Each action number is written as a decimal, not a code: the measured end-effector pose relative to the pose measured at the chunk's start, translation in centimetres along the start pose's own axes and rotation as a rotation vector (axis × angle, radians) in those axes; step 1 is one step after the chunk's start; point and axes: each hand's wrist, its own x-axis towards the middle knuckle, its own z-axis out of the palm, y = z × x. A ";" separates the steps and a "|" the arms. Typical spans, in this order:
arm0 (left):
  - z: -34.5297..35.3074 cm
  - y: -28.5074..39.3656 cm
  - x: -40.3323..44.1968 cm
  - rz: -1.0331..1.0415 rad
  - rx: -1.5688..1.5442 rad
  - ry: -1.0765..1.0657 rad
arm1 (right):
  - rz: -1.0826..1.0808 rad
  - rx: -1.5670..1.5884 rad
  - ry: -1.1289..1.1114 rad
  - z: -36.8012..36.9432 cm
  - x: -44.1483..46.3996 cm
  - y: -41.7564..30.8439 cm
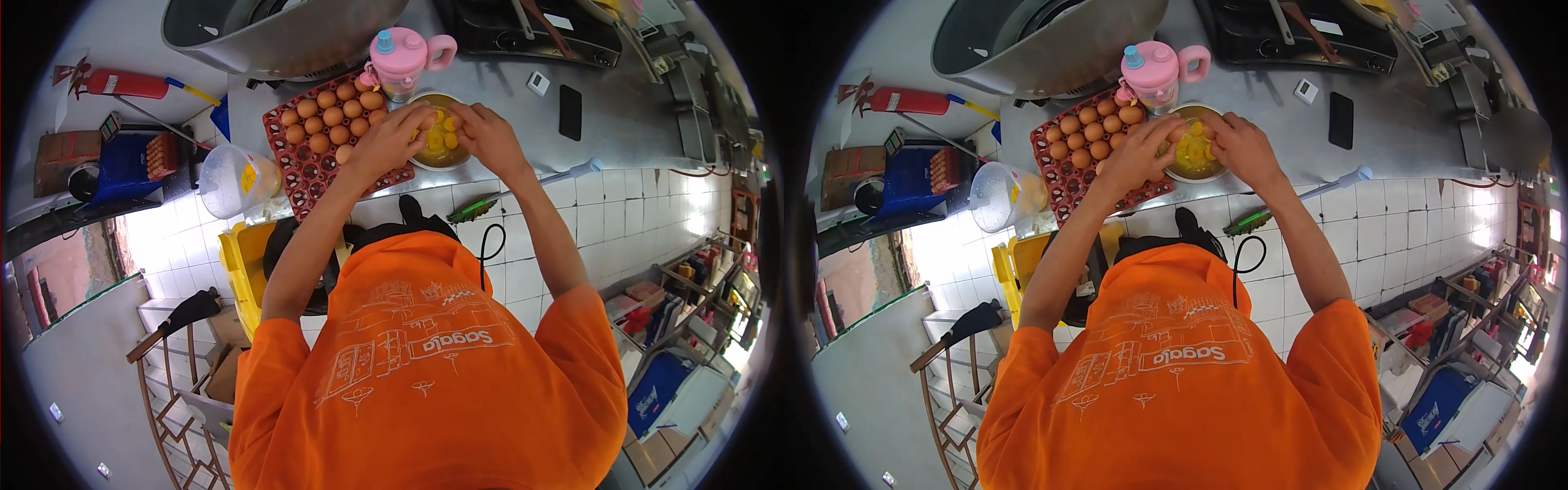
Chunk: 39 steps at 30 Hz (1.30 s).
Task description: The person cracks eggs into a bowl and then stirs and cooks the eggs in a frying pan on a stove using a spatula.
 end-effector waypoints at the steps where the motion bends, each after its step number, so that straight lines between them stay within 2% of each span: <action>1: -0.9 0.9 0.3 -0.015 -0.036 0.062 | 0.008 0.005 0.053 -0.3 0.0 -0.4; 3: -0.8 1.0 0.3 -0.033 -0.076 0.121 | 0.041 -0.010 0.028 0.5 0.1 0.2; 5: 1.3 -1.0 -0.1 -0.309 -0.347 0.022 | 0.073 -0.027 0.004 1.7 -0.9 0.5; 6: 2.0 -1.4 -0.3 -0.302 -0.342 0.031 | 0.070 0.032 0.032 2.1 -1.1 0.9; 8: 3.3 -1.4 -0.7 -0.495 -0.780 0.098 | 0.055 0.093 0.051 2.7 -0.6 1.6; 9: 2.9 -0.7 -0.7 -0.550 -0.982 0.091 | 0.150 0.215 0.042 3.0 -0.9 1.7; 10: 3.2 -0.6 -1.0 -0.559 -0.986 0.092 | 0.248 0.334 0.036 3.2 -1.2 1.7; 11: 3.3 -0.6 -1.1 -0.632 -1.135 0.097 | 0.247 0.334 0.032 3.3 -1.4 1.8; 12: 3.5 -0.7 -1.1 -0.703 -1.283 0.106 | 0.380 0.589 -0.013 3.3 -1.4 1.7; 13: 3.7 -0.7 -1.3 -0.703 -1.282 0.121 | 0.508 0.842 -0.066 3.3 -1.2 1.5; 16: 3.9 -0.4 -2.4 -0.726 -1.204 0.109 | 0.575 0.936 -0.078 3.6 -0.9 -0.6; 20: 1.6 1.6 -6.6 -0.760 -1.358 0.307 | 0.554 1.007 -0.215 5.7 -0.2 -5.3; 22: 0.2 2.1 -10.4 -0.756 -1.431 0.452 | 0.417 1.006 -0.378 7.2 0.7 -8.0; 25: -1.4 3.1 -17.2 -0.885 -1.515 0.817 | 0.119 0.764 -0.580 10.5 1.5 -12.7; 27: -3.2 4.2 -22.7 -0.937 -1.496 0.985 | 0.068 0.673 -0.683 11.5 1.6 -16.8; 30: -3.2 4.2 -31.8 -1.202 -1.267 1.256 | -0.068 0.631 -0.714 13.4 2.1 -19.4; 32: -1.2 2.0 -39.4 -1.353 -1.144 1.436 | -0.061 0.606 -0.752 13.9 2.4 -19.6; 33: -0.8 0.8 -42.9 -1.434 -1.130 1.366 | -0.053 0.584 -0.785 14.6 2.6 -19.0; 34: 2.9 -2.4 -48.8 -1.532 -1.060 1.385 | -0.047 0.565 -0.816 15.1 2.7 -18.5; 35: 1.3 -1.6 -47.7 -1.957 -0.695 1.150 | -0.058 0.558 -0.817 15.3 2.8 -18.0; 36: 1.4 -1.6 -47.6 -1.952 -0.700 1.160 | -0.064 0.522 -0.772 15.3 3.0 -17.2; 38: 1.0 -2.3 -46.7 -1.801 0.229 0.637 | -0.076 0.487 -0.713 15.1 3.8 -15.7; 39: -1.7 -0.9 -41.6 -1.598 -0.018 0.721 | 0.003 0.512 -0.666 14.9 3.9 -14.9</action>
